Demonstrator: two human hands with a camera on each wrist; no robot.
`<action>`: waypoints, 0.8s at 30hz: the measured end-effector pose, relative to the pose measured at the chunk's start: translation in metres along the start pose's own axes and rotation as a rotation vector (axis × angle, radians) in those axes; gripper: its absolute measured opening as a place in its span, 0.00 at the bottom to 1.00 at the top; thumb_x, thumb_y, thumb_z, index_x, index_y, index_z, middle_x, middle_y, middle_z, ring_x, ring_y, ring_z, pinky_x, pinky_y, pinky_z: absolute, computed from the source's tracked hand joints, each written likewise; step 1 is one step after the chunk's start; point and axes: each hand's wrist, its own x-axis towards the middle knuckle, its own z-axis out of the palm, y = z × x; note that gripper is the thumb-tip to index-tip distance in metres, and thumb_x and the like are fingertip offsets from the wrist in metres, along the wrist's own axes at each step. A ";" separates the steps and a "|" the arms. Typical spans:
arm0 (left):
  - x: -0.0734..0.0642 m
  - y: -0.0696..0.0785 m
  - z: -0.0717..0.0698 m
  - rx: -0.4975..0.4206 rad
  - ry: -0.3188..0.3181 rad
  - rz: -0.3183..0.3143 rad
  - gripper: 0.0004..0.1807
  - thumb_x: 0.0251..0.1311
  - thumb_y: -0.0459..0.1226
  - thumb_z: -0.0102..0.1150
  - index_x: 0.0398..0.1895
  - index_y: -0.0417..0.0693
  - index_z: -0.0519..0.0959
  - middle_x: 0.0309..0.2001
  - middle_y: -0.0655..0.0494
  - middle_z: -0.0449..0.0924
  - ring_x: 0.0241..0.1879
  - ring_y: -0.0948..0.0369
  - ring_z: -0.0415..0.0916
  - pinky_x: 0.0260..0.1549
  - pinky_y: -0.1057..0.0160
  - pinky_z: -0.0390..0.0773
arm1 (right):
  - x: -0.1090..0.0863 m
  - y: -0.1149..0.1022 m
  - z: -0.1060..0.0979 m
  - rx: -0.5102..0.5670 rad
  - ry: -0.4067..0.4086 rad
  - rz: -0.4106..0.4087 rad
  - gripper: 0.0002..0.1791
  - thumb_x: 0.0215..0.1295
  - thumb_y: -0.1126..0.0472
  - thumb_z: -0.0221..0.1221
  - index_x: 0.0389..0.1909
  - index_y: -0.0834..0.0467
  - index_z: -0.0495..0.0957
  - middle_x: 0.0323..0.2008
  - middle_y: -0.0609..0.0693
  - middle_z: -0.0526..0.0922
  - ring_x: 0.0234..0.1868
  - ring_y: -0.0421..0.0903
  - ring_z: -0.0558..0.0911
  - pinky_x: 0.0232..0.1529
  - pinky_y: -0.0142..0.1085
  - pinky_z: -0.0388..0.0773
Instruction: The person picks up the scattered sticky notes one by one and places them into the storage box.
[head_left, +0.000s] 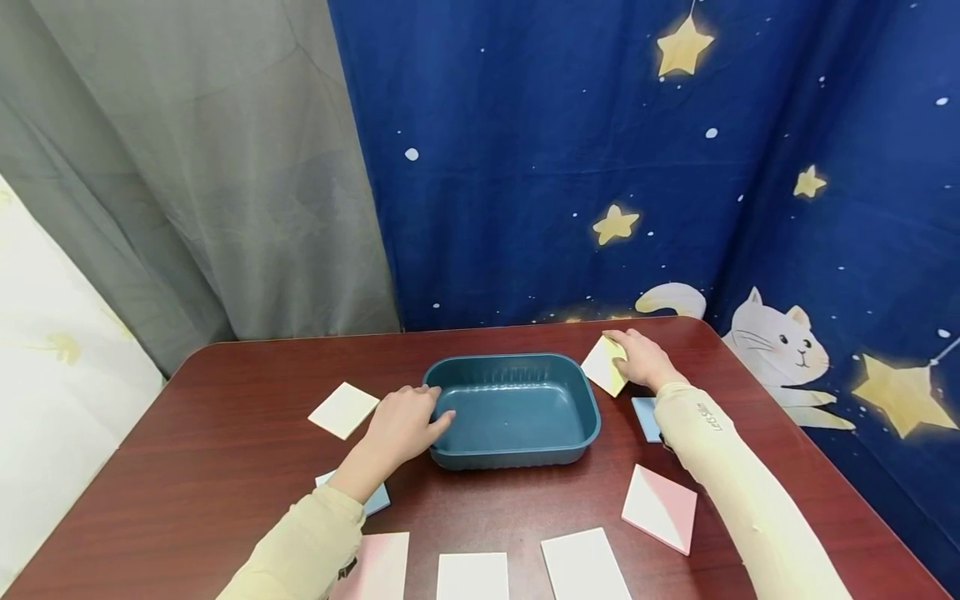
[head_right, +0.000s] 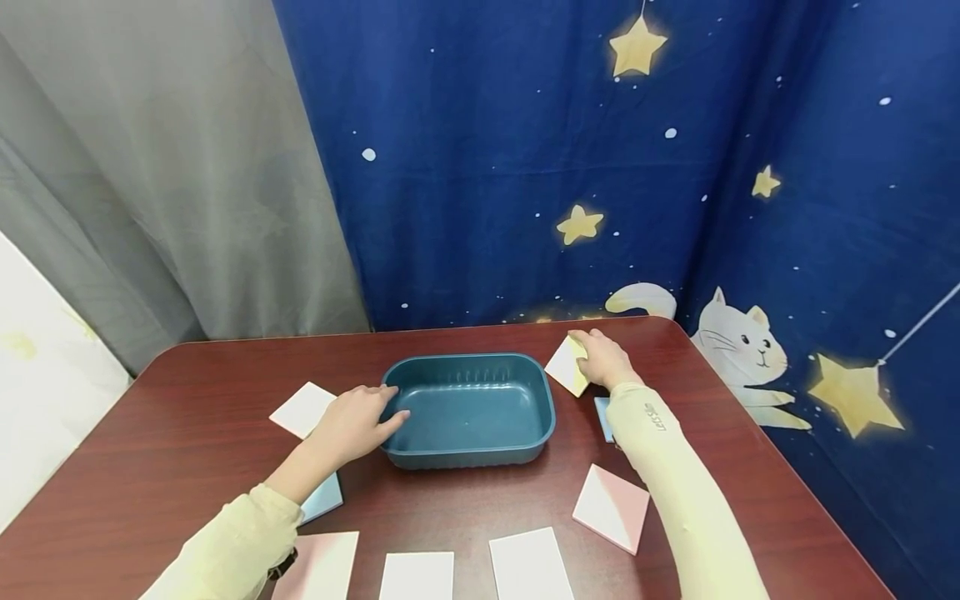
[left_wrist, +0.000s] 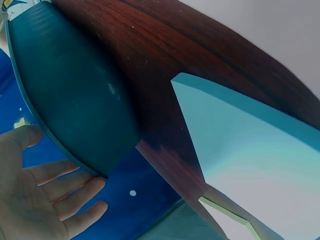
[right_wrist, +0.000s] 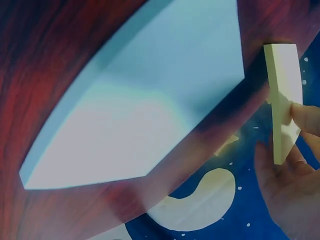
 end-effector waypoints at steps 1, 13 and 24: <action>0.000 0.000 0.000 -0.002 -0.001 -0.001 0.23 0.53 0.48 0.56 0.42 0.38 0.78 0.38 0.45 0.78 0.32 0.52 0.75 0.29 0.56 0.75 | 0.000 0.000 -0.001 0.005 0.009 -0.018 0.28 0.52 0.68 0.57 0.57 0.62 0.65 0.42 0.63 0.70 0.38 0.57 0.72 0.38 0.51 0.69; 0.001 -0.001 0.001 0.000 -0.002 0.000 0.23 0.53 0.48 0.56 0.42 0.37 0.77 0.38 0.45 0.78 0.31 0.52 0.75 0.29 0.56 0.75 | 0.002 -0.011 -0.011 0.018 0.029 -0.118 0.26 0.52 0.72 0.52 0.56 0.59 0.69 0.38 0.57 0.72 0.31 0.51 0.71 0.32 0.43 0.68; 0.001 -0.002 0.002 -0.006 -0.006 -0.004 0.23 0.53 0.48 0.55 0.43 0.37 0.77 0.39 0.44 0.78 0.33 0.52 0.75 0.30 0.55 0.75 | -0.003 -0.023 -0.028 -0.032 0.079 -0.194 0.25 0.52 0.72 0.51 0.54 0.58 0.71 0.46 0.60 0.72 0.40 0.55 0.74 0.37 0.48 0.70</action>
